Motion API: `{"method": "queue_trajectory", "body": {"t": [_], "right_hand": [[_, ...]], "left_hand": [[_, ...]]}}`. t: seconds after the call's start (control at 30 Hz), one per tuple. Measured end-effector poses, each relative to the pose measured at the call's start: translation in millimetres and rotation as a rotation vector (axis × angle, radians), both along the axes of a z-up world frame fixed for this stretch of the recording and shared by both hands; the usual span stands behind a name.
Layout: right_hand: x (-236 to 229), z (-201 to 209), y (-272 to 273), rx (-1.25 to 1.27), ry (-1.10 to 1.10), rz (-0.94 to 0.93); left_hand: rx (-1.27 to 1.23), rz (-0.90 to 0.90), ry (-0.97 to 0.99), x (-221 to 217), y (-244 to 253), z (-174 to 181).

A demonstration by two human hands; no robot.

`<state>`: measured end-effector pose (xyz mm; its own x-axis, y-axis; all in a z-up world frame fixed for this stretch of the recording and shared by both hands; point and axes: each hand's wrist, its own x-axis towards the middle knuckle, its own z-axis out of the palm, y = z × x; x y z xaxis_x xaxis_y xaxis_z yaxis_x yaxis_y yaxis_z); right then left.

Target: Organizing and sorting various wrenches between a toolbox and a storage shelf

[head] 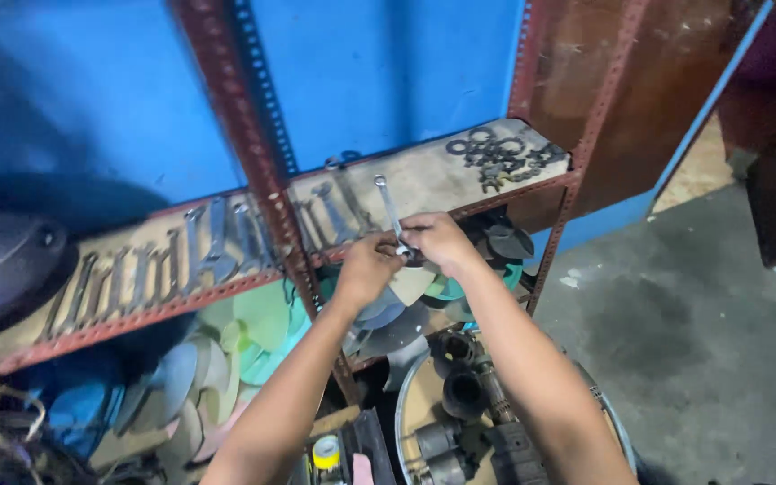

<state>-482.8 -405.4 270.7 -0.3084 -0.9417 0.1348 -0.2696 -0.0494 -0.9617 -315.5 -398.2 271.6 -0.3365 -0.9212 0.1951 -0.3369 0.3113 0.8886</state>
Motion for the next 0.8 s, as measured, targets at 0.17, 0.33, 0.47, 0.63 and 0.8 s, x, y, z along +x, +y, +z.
{"method": "queue_trajectory", "body": {"t": [0.17,0.33,0.47,0.63,0.8], "right_hand": [[-24.0,7.7,-55.3,0.072,0.017,-0.006],[-50.3,-44.3,-149.5,0.080,0.154,-0.009],[-50.3,-33.9,-154.9,0.162,0.268,-0.026],[-30.2,-22.3,-143.1,0.220,0.332,-0.002],[-14.1,-25.8,-149.5,0.224,0.446,0.021]], "left_hand": [[-0.143,0.014,-0.233,-9.7,-47.3,11.5],[-0.464,0.017,-0.459,-11.2,-87.2,-0.3],[-0.471,0.015,-0.624,-17.2,-126.5,-25.3],[-0.480,0.061,-0.619,-10.3,-151.4,-52.4],[-0.474,0.070,-0.523,2.2,-154.1,-55.2]]}}
